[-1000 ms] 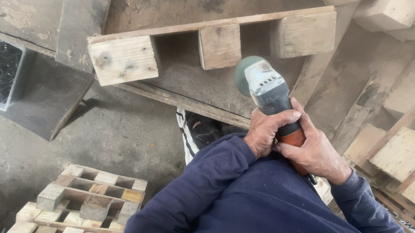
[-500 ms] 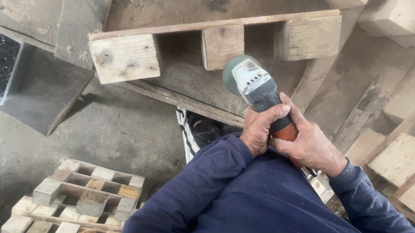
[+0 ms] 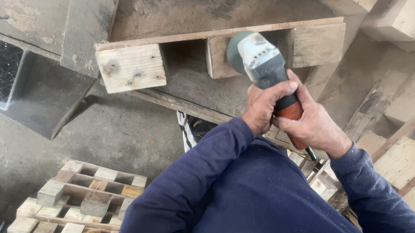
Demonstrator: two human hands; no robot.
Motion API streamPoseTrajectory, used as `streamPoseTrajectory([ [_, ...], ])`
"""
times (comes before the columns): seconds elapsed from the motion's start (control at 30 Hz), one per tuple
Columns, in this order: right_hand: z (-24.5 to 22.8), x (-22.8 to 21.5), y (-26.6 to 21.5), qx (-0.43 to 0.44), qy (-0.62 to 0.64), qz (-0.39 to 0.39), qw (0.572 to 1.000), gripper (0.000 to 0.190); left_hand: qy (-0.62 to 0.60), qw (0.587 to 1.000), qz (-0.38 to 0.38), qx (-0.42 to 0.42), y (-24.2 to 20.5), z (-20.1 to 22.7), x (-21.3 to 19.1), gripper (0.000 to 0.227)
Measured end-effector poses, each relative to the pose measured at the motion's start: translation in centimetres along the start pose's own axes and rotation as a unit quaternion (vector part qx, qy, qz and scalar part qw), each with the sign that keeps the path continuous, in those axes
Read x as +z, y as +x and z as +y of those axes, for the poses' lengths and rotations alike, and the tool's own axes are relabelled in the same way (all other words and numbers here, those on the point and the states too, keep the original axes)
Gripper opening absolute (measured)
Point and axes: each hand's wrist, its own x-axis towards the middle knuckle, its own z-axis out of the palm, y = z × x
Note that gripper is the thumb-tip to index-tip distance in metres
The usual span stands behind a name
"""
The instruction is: The person uses a handheld electric sander to smooth the surfaces of wooden blocks arranged on a workbench. The person moves the sander across each block, repositioning it as needed, and briefly pauses to adjust the wood before continuing.
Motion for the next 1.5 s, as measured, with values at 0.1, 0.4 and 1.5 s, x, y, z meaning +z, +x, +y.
streamPoseTrajectory([
  [0.1, 0.0, -0.5, 0.5, 0.018, 0.016, -0.005, 1.000, 0.108, -0.003, 1.000, 0.004, -0.001, 0.8, 0.3, 0.2, 0.043],
  [0.4, 1.8, 1.8, -2.1, 0.046, -0.004, -0.034, 0.998, 0.111, -0.007, 1.000, 0.028, -0.012, -2.8, -2.7, -1.3, 0.041],
  [1.5, -4.5, 6.9, -2.4, 0.031, -0.032, -0.067, 0.997, 0.113, -0.051, 0.998, 0.039, -0.002, -7.4, 1.8, -6.1, 0.049],
])
